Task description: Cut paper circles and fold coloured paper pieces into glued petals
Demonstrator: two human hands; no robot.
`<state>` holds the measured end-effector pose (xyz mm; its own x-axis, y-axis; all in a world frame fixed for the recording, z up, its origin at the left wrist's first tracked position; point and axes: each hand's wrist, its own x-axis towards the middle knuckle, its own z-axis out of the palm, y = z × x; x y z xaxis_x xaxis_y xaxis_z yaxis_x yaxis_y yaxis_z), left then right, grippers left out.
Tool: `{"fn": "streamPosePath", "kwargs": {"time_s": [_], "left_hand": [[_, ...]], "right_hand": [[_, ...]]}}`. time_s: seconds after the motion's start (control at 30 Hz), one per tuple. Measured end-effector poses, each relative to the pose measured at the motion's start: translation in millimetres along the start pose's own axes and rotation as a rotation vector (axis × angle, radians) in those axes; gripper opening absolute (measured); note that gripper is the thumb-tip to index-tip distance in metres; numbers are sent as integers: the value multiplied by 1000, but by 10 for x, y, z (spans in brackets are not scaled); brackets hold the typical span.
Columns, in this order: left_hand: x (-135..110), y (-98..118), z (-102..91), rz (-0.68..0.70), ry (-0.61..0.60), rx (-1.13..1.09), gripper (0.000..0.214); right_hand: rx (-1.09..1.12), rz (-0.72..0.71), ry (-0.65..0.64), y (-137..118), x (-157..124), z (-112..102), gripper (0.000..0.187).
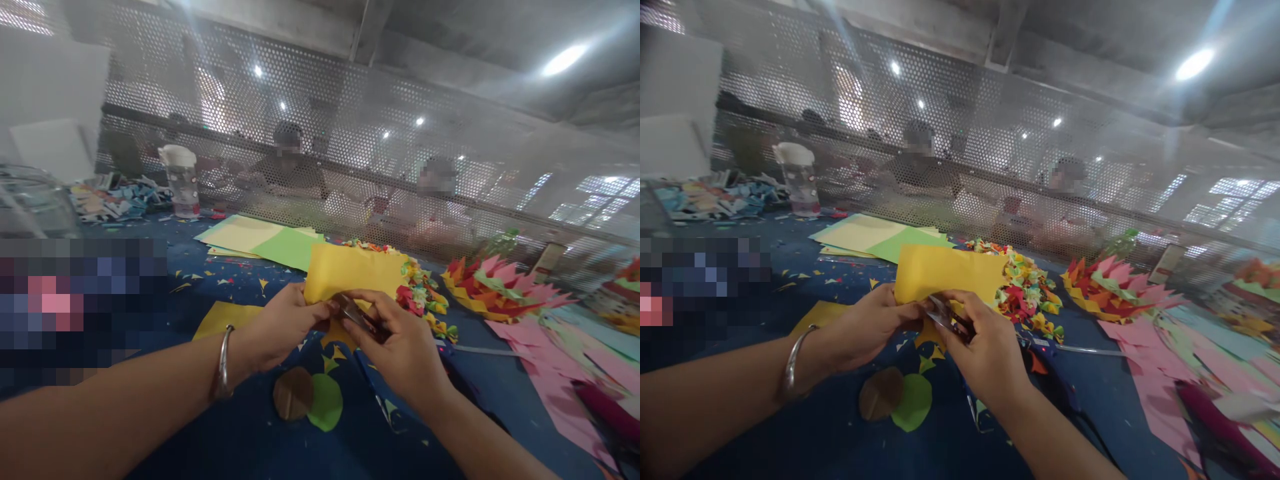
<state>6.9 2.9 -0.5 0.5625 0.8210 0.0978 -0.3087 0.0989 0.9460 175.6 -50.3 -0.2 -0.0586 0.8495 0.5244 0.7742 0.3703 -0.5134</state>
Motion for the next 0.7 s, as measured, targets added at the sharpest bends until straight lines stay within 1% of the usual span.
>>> {"fn": "streamPosePath", "kwargs": {"time_s": [0.13,0.4,0.63,0.7], "left_hand": [[6,-9,-30,-47,-2,-57,18],[2,8,-34,-37,0,-84,22],[-4,13,-18,-5,-18,-8,24],[3,13,-18,18,-5,11,24]], "right_hand": [[-17,-2,0,-5,-4,-14,28],[-11,21,-35,-7,-1,-27,30],[-7,13,-30,-8,4,-19,28],[20,18,-18,-17,-5,-12,27]]}}
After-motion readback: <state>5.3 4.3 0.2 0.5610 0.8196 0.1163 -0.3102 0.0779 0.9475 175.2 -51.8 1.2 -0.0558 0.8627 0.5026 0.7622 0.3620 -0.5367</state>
